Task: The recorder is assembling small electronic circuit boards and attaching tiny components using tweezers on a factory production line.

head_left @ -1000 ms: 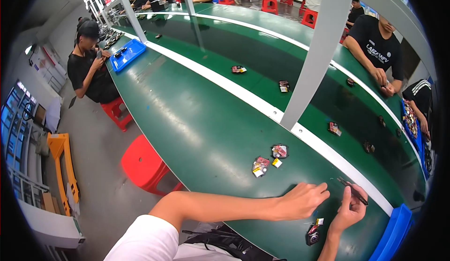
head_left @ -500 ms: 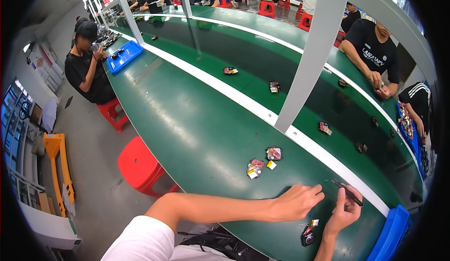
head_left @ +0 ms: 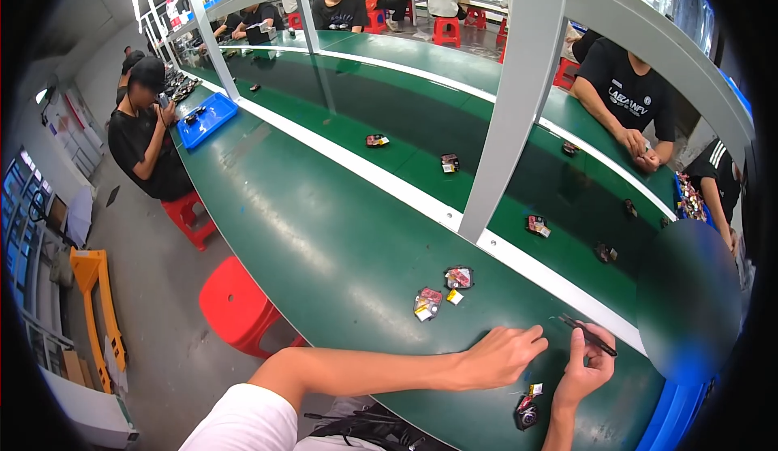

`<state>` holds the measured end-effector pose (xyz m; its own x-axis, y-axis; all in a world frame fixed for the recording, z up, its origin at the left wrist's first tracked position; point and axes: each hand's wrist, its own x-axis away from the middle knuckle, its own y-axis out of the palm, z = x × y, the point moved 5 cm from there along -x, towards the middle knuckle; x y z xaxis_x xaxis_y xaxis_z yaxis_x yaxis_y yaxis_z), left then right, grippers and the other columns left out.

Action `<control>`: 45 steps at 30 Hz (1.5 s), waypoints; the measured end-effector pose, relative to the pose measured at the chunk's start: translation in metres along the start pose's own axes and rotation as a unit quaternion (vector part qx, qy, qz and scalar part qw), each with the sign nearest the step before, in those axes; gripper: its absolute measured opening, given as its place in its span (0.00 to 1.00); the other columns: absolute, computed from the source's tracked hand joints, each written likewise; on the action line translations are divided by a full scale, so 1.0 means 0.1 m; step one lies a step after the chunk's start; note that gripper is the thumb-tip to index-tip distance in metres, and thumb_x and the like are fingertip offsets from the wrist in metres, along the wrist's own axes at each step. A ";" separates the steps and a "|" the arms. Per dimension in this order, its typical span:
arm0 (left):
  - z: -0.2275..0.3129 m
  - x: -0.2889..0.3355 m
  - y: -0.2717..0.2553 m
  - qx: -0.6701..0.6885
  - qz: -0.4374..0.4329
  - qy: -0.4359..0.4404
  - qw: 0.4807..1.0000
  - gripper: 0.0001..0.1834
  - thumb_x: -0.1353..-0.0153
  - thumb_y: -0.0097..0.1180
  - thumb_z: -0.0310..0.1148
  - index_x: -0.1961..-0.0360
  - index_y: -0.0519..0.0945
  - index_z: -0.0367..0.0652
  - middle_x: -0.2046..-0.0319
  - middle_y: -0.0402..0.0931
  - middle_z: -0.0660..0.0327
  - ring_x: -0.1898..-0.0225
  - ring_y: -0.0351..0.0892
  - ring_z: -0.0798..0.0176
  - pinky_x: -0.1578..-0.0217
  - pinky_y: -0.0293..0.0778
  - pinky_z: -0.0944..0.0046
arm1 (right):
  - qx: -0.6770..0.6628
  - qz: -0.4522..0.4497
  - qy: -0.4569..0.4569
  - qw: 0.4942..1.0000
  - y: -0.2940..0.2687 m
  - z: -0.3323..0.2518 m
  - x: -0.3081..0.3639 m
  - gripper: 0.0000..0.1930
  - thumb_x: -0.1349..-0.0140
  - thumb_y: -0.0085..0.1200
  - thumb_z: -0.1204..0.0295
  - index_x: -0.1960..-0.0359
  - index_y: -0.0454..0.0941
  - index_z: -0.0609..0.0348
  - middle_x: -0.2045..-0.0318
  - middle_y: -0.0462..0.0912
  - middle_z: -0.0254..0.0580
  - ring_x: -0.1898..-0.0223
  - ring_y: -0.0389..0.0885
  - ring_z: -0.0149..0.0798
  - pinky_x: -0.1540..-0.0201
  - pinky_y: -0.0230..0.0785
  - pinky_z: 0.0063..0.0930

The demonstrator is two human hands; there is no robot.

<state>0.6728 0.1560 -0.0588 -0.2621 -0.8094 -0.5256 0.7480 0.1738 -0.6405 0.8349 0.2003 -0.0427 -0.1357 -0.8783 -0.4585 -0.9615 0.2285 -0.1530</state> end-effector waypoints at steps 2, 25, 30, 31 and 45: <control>-0.01 0.01 -0.01 0.001 0.000 -0.009 1.000 0.08 0.46 0.58 0.21 0.65 0.73 0.36 0.67 0.70 0.52 0.73 0.78 0.44 0.77 0.71 0.48 | -0.001 -0.001 0.001 1.000 0.02 -0.03 0.01 0.09 0.40 0.64 0.82 0.59 0.80 0.66 0.62 0.87 0.41 0.79 0.66 0.18 0.73 0.58 0.12; 0.20 1.50 -1.92 -0.305 0.209 -0.263 0.891 0.34 0.59 0.73 0.25 0.46 0.77 0.39 0.26 0.50 0.37 0.24 0.45 0.32 0.30 0.50 0.36 | 0.001 -0.025 -0.013 1.000 0.03 -0.13 -0.02 0.08 0.41 0.63 0.83 0.60 0.80 0.67 0.63 0.86 0.42 0.78 0.69 0.19 0.71 0.61 0.12; 0.18 1.47 -2.15 -0.357 0.249 -0.241 0.868 0.59 0.57 0.75 0.25 0.24 0.54 0.41 0.24 0.30 0.31 0.24 0.31 0.24 0.30 0.43 0.30 | -0.006 -0.026 -0.017 1.000 0.06 -0.17 -0.04 0.08 0.41 0.64 0.82 0.60 0.80 0.67 0.63 0.87 0.42 0.78 0.69 0.19 0.72 0.61 0.12; 0.17 1.41 -2.18 -0.363 0.252 -0.249 0.862 0.53 0.54 0.73 0.24 0.26 0.59 0.37 0.25 0.38 0.32 0.24 0.39 0.26 0.30 0.47 0.33 | -0.011 -0.032 -0.018 0.999 0.07 -0.18 -0.04 0.08 0.41 0.64 0.83 0.60 0.80 0.67 0.64 0.87 0.41 0.79 0.68 0.19 0.72 0.61 0.12; -2.38 -0.21 -2.74 -0.197 0.231 -0.291 0.908 0.11 0.42 0.62 0.32 0.61 0.86 0.37 0.67 0.86 0.55 0.62 0.86 0.60 0.57 0.80 0.59 | -0.018 -0.044 -0.035 0.998 0.08 -0.21 -0.05 0.07 0.45 0.67 0.83 0.66 0.82 0.67 0.65 0.87 0.40 0.81 0.69 0.20 0.77 0.58 0.14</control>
<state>0.3283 0.2591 -0.0060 0.4748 -0.7392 -0.4777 0.3911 0.6634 -0.6379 0.8227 0.1982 -0.0231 -0.0339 -0.8629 -0.5042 -0.9769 0.1351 -0.1655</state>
